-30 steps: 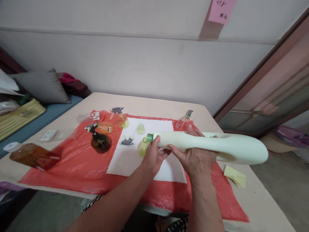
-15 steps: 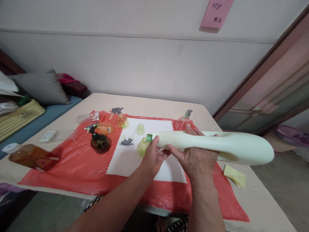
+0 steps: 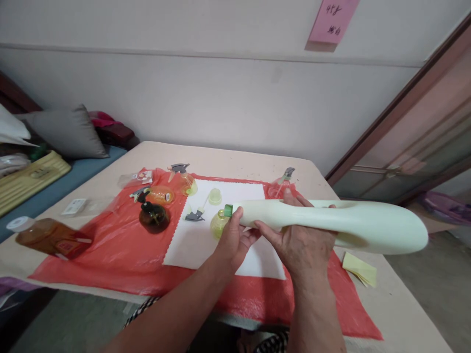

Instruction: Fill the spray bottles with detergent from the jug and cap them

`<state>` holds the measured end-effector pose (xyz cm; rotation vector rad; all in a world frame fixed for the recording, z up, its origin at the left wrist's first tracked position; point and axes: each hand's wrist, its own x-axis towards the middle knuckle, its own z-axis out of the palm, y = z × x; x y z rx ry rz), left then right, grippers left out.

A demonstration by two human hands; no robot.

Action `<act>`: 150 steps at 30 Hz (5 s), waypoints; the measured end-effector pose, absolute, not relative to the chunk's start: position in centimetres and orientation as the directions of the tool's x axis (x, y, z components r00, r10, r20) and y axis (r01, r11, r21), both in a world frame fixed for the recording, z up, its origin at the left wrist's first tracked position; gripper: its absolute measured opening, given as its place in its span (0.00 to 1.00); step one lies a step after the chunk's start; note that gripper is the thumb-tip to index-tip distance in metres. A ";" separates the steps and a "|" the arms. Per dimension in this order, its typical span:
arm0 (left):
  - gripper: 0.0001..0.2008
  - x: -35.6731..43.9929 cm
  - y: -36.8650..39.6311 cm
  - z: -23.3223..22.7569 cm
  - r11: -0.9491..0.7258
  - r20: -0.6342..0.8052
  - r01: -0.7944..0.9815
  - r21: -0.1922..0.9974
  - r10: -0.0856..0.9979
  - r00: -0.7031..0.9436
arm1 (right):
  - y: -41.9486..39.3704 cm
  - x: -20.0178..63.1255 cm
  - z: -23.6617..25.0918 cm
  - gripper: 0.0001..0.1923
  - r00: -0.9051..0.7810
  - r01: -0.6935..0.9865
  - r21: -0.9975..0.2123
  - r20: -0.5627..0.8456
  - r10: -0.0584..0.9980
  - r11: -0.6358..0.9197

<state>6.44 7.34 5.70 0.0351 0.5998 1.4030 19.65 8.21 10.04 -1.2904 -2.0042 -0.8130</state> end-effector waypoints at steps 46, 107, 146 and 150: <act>0.25 6.2 7.2 6.1 0.208 -0.378 -0.900 0.383 0.924 0.053 | 8.0 19.8 10.2 0.45 -0.316 0.935 0.138 0.739 0.596 0.326; 0.24 6.1 7.1 6.2 0.206 -0.350 -0.903 0.377 0.934 0.067 | 8.0 19.5 10.5 0.44 -0.325 0.935 0.171 0.761 0.562 0.309; 0.20 6.1 7.2 6.2 0.228 -0.361 -0.903 0.364 0.929 0.089 | 7.7 19.7 10.7 0.42 -0.321 0.937 0.170 0.762 0.562 0.306; 0.19 6.1 7.1 6.3 0.229 -0.352 -0.900 0.371 0.931 0.092 | 7.7 19.6 10.7 0.42 -0.320 0.939 0.177 0.765 0.559 0.294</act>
